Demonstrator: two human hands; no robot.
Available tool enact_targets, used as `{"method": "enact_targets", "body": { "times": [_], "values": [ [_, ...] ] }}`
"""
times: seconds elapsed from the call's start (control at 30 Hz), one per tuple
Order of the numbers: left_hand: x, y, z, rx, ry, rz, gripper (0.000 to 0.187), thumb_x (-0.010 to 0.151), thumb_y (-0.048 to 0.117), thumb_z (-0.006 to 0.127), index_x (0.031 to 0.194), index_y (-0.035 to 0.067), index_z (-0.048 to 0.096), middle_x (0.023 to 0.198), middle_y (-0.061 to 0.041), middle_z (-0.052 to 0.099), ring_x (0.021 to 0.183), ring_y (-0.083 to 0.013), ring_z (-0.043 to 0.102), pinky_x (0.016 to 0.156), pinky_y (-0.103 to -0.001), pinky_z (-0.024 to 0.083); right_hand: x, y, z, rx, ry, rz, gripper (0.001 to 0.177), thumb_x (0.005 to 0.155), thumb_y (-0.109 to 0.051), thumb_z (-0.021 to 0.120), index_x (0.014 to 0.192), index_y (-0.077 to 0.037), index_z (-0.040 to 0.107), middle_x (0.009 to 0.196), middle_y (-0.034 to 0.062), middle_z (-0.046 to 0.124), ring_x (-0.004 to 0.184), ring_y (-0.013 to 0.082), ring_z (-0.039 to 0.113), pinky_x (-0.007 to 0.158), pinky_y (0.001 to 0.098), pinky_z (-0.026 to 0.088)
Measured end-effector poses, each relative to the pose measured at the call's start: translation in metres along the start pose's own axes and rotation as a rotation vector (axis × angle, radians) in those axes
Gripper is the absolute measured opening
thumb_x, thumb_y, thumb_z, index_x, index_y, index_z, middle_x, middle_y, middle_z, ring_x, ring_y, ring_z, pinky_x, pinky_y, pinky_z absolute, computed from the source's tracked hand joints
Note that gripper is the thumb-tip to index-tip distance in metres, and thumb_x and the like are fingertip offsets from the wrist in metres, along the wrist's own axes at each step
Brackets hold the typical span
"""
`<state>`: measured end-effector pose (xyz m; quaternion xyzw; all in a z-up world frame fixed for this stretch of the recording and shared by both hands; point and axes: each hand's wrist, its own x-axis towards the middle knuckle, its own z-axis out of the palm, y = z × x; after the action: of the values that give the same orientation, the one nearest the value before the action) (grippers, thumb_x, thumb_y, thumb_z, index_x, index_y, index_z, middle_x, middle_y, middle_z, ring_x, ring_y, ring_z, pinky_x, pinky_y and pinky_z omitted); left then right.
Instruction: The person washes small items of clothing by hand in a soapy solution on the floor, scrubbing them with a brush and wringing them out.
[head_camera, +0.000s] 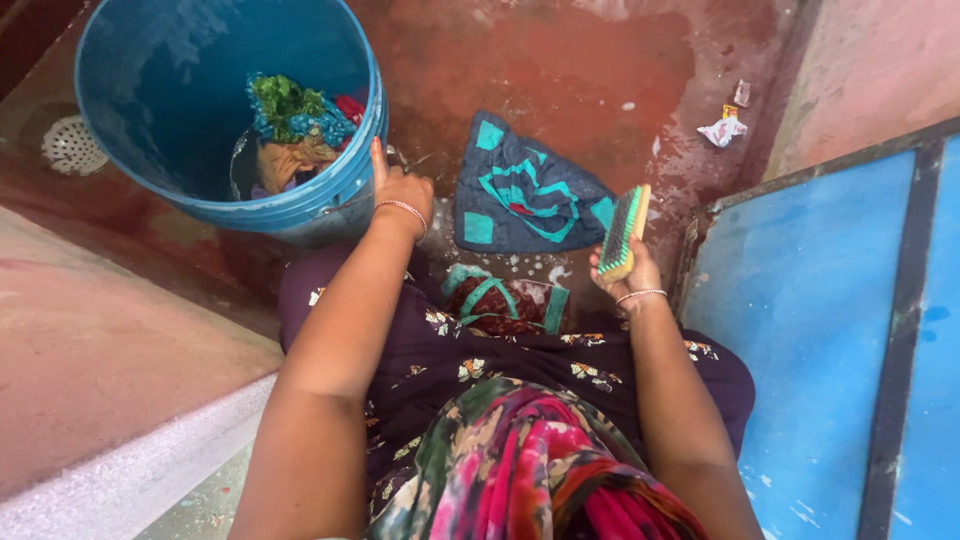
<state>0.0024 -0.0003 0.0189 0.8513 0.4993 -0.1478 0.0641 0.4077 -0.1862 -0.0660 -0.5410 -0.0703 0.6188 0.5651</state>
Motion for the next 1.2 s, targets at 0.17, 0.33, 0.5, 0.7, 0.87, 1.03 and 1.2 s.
{"method": "enact_targets", "body": {
  "times": [0.17,0.33,0.5,0.7,0.87,1.03,1.2],
  "values": [
    [-0.006,0.001,-0.004,0.083,-0.044,-0.001,0.034,0.094,0.022,0.058,0.123,0.013,0.072,0.119,-0.011,0.074,0.131,-0.0365,0.054,0.109,-0.070,-0.021,0.008,0.002,0.011,-0.039,0.120,-0.047,0.040,0.095,-0.039,0.053,0.124,-0.011,0.050,0.105,0.0126,0.063,0.091,0.0291,0.065,0.076,0.0485,0.055],
    [0.002,0.010,0.005,0.070,-0.059,-0.019,0.035,0.098,0.022,0.054,0.127,0.013,0.070,0.119,-0.011,0.075,0.133,-0.0366,0.055,0.109,-0.072,-0.021,0.037,0.009,-0.023,0.027,0.186,-0.065,0.032,0.092,-0.028,0.056,0.115,-0.006,0.052,0.100,0.0109,0.064,0.088,0.0272,0.066,0.073,0.0487,0.056],
    [0.017,0.023,0.013,0.013,-0.104,0.024,0.038,0.099,0.027,0.053,0.131,0.014,0.067,0.133,-0.011,0.067,0.130,-0.0379,0.055,0.107,-0.073,-0.020,0.050,0.011,-0.039,0.014,0.264,-0.065,0.032,0.078,-0.021,0.056,0.107,-0.008,0.051,0.090,0.0089,0.059,0.079,0.0261,0.064,0.068,0.0476,0.054],
    [0.037,0.036,0.022,0.022,-0.240,0.056,0.041,0.101,0.020,0.052,0.141,0.016,0.060,0.133,-0.011,0.068,0.135,-0.0387,0.054,0.110,-0.075,-0.018,0.040,0.009,-0.022,0.080,0.306,0.053,0.036,0.080,-0.024,0.056,0.110,-0.006,0.050,0.091,0.0134,0.057,0.078,0.0299,0.062,0.071,0.0521,0.053],
    [0.049,0.042,0.024,0.023,-0.267,0.097,0.048,0.097,0.021,0.053,0.145,0.014,0.053,0.133,-0.012,0.066,0.136,-0.0384,0.050,0.106,-0.075,-0.018,0.039,0.006,-0.013,0.045,0.338,0.153,0.040,0.081,-0.028,0.056,0.115,-0.008,0.051,0.093,0.0140,0.059,0.082,0.0319,0.064,0.075,0.0540,0.054],
    [0.054,0.042,0.016,0.010,-0.342,0.092,0.045,0.101,0.021,0.052,0.145,0.011,0.057,0.134,-0.013,0.068,0.136,-0.0368,0.054,0.112,-0.074,-0.017,0.038,0.003,-0.012,0.035,0.315,0.166,0.043,0.082,-0.028,0.057,0.117,-0.006,0.050,0.094,0.0150,0.059,0.084,0.0329,0.064,0.077,0.0546,0.054],
    [0.066,0.040,0.031,-0.014,-0.297,0.117,0.056,0.092,0.022,0.060,0.147,0.016,0.050,0.140,-0.007,0.061,0.143,-0.0379,0.041,0.107,-0.077,-0.011,0.037,0.000,-0.012,0.053,0.290,0.172,0.045,0.082,-0.027,0.057,0.120,-0.006,0.048,0.096,0.0153,0.059,0.085,0.0326,0.063,0.078,0.0547,0.054]
  ]
}}
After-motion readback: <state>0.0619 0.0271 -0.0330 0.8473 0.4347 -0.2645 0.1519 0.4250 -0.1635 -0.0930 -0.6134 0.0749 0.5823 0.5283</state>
